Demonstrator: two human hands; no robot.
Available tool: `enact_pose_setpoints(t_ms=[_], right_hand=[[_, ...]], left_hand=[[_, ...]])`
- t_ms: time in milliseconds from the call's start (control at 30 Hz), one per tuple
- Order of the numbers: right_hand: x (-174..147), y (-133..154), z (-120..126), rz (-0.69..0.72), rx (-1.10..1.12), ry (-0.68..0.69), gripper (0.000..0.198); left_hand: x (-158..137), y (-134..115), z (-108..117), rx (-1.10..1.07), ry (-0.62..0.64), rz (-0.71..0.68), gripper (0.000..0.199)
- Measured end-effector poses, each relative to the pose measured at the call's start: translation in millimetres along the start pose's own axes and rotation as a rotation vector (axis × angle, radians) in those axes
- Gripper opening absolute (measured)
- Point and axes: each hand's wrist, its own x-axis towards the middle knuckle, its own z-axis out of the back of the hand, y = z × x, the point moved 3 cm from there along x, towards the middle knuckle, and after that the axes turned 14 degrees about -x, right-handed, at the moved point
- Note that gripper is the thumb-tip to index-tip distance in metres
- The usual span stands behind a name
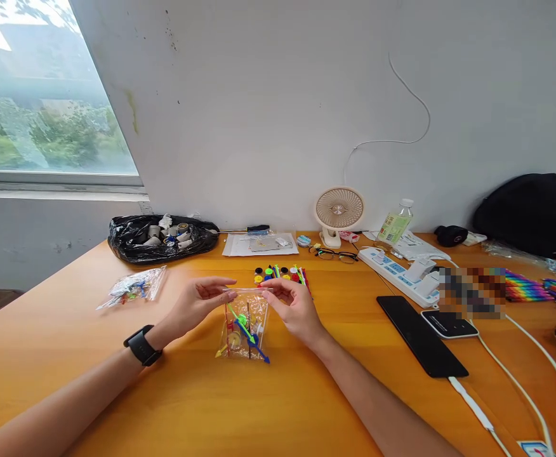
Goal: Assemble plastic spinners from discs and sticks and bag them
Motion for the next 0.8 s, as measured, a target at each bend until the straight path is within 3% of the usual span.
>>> enact_pose_setpoints(t_ms=[267, 467, 800], right_hand=[[1.1, 0.5, 2.1, 0.108, 0.0, -0.015, 0.011], [1.3, -1.2, 5.4, 0.053, 0.016, -0.037, 0.012], [-3.5, 2.5, -0.4, 0.128, -0.136, -0.039, 0.02]], left_hand=[[3.3, -0.2, 3.9, 0.015, 0.046, 0.009, 0.025], [0.3, -1.6, 4.8, -0.012, -0.022, 0.047, 0.02], [0.5, 1.0, -1.1, 0.007, -0.038, 0.013, 0.037]])
